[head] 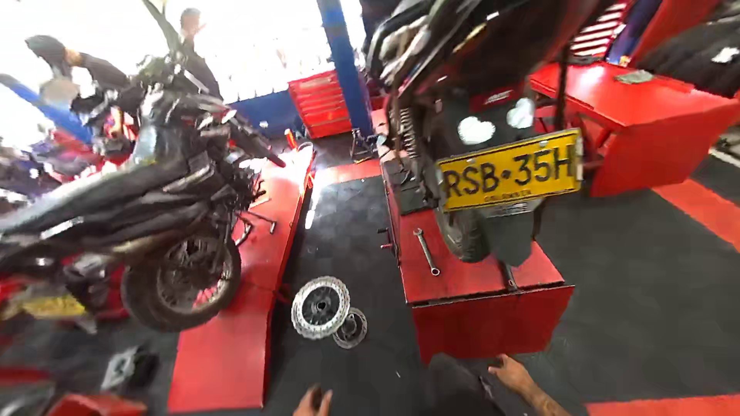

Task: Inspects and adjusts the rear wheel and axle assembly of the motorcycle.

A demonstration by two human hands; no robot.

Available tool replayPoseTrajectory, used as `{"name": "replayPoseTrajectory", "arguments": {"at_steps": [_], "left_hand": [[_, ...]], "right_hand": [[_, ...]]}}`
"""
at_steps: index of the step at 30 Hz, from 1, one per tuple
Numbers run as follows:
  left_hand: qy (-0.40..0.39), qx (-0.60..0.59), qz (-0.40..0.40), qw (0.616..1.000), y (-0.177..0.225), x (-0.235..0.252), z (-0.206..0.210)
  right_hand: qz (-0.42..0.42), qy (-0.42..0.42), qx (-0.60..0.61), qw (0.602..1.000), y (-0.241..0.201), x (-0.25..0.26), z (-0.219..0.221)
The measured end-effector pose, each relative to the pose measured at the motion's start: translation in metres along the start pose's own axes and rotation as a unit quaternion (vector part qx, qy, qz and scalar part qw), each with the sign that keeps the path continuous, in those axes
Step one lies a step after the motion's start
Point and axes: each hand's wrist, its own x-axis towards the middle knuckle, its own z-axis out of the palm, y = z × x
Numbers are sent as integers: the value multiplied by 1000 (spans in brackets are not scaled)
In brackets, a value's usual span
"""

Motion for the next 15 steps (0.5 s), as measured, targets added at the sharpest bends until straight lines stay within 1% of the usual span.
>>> {"name": "replayPoseTrajectory", "arguments": {"at_steps": [1,3,5,8,11,13,15], "left_hand": [[3,-24,8,1000,11,10,14],[-16,-78,26,997,40,22,48],[-62,-116,44,990,76,27,78],[-153,-115,63,979,123,27,111],[-232,-62,100,965,155,41,120],[-256,-34,119,959,168,61,113],[-257,-25,128,958,179,94,102]], "right_hand": [[5,-16,-20,1000,7,-7,-4],[15,-36,-57,998,12,-21,-17],[27,-41,-85,995,7,-27,-34],[31,-34,-113,993,-15,-20,-61],[14,-8,-134,991,-67,7,-84],[1,27,-139,990,-112,38,-90],[-16,70,-125,990,-166,74,-96]]}}
